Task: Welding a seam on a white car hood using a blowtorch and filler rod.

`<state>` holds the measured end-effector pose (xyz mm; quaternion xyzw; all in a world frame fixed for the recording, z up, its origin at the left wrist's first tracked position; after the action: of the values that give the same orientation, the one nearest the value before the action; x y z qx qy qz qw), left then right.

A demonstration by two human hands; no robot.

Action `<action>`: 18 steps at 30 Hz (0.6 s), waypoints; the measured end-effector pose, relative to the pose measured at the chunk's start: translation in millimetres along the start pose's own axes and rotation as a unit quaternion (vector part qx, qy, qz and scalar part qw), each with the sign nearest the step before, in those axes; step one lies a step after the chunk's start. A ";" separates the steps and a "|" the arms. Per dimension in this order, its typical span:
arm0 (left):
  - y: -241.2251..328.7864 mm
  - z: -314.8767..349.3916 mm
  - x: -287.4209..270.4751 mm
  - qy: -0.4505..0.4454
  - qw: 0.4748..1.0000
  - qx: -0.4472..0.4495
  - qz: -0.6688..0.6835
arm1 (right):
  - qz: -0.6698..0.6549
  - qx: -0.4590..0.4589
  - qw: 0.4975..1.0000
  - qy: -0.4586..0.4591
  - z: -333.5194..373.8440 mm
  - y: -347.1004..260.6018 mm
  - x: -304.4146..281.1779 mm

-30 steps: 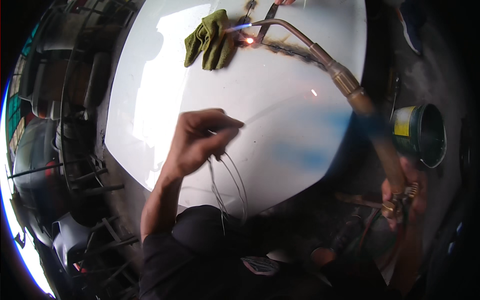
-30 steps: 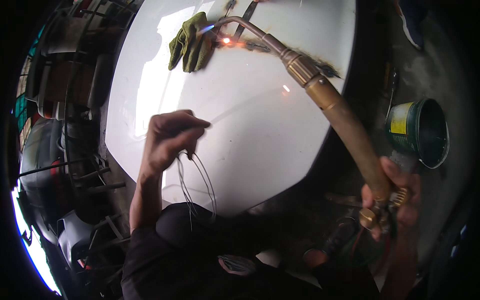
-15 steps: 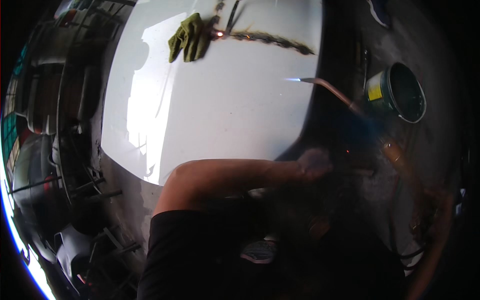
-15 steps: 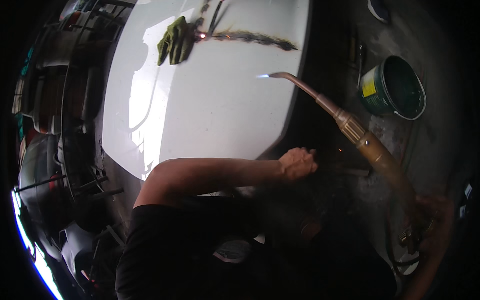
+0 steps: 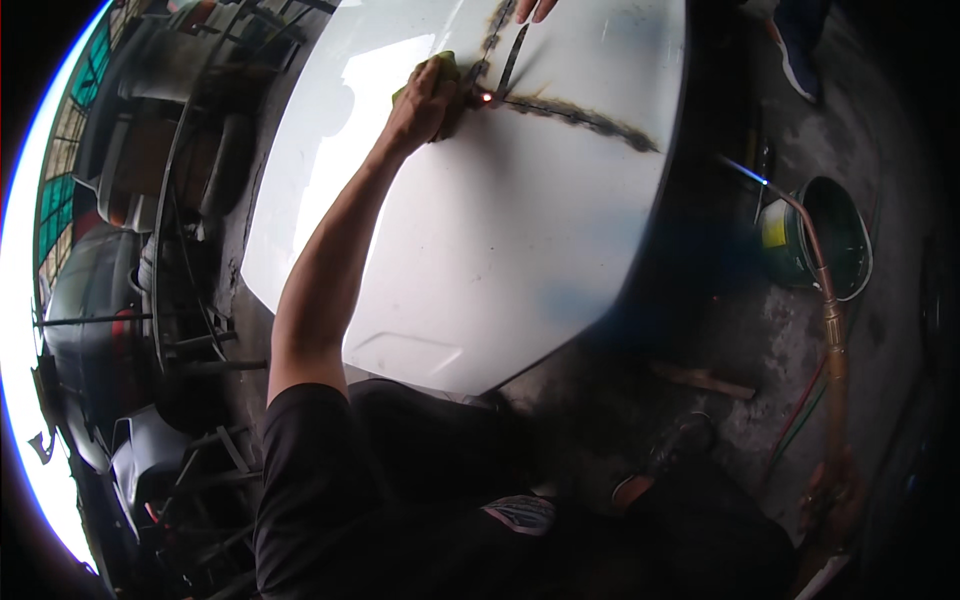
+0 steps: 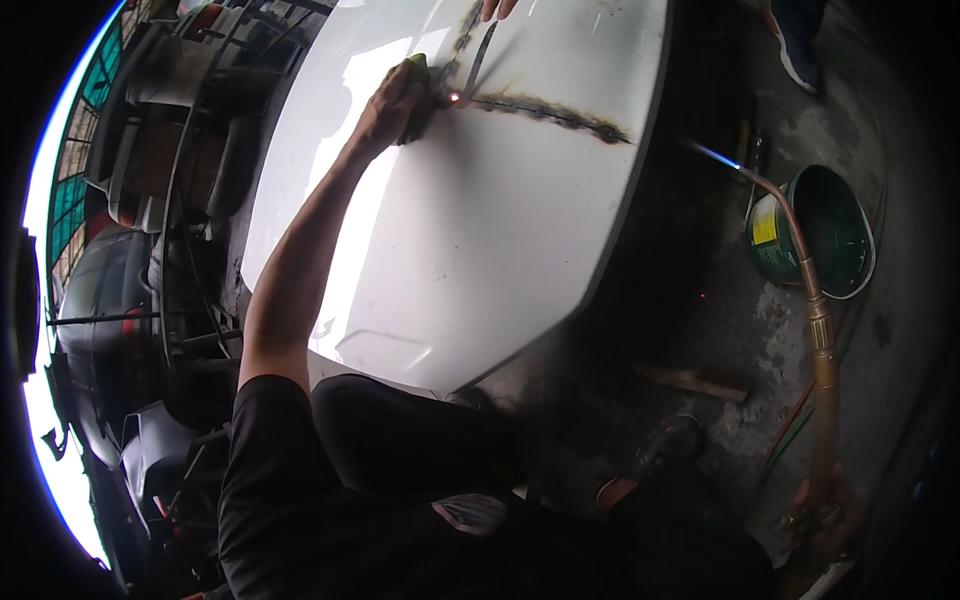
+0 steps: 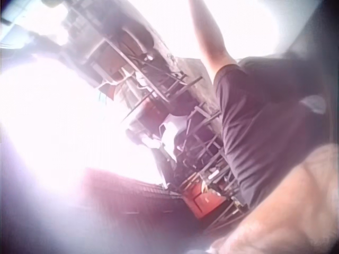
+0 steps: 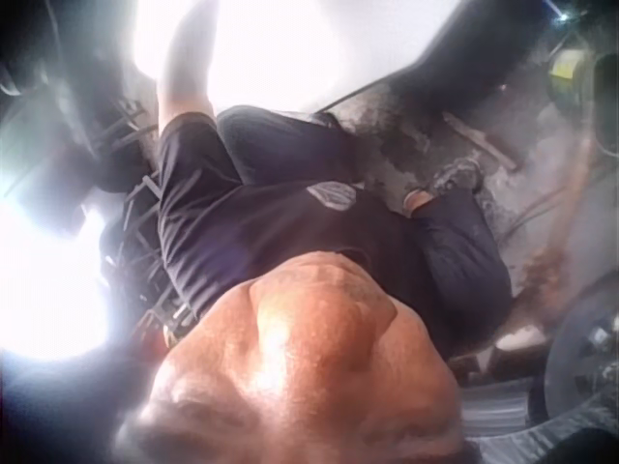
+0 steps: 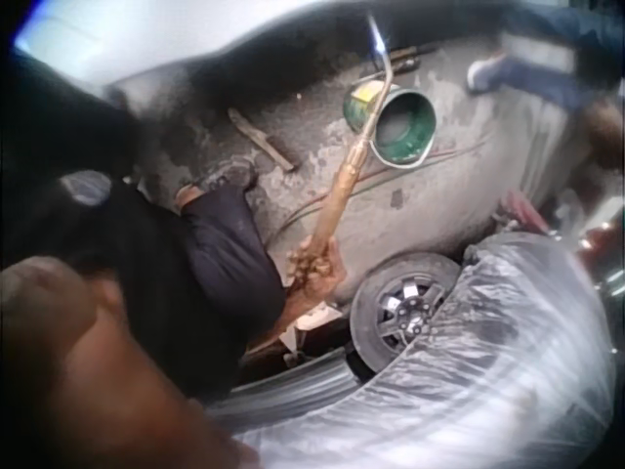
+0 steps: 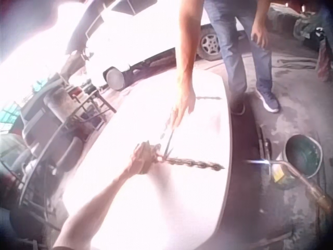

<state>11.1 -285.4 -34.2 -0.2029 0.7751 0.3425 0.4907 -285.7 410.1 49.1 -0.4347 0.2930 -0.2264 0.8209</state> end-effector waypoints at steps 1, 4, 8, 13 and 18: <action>7.4 -4.1 14.2 -0.036 0.999 0.005 0.026 | -0.020 0.026 0.999 -0.007 1.9 2.2 -2.4; 11.9 -2.1 30.2 -0.032 0.997 -0.006 0.075 | -0.075 0.091 0.993 -0.029 2.1 7.8 -6.0; 15.9 17.1 32.7 0.056 0.995 0.081 0.011 | -0.125 0.154 0.977 -0.076 1.0 14.8 -3.6; 54.2 37.9 28.1 0.064 0.996 0.053 -0.039 | -0.165 0.188 0.959 -0.131 2.1 30.4 -21.3; 72.5 60.3 24.0 0.060 0.990 0.103 -0.080 | -0.195 0.109 0.975 0.016 4.1 52.3 -20.4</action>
<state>-9.1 -191.3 -48.9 -0.2326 0.8158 0.2077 0.4871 -291.7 452.5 12.5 -0.3877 0.1894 -0.4197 0.7986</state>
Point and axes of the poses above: each hand's wrist, its own z-axis away from the middle knuckle, its own x-axis out of the palm, y = z × x, the point moved 3 cm from there along -z, towards the middle knuckle, and after that the axes turned 4 degrees about -x, right-handed, at the moved point
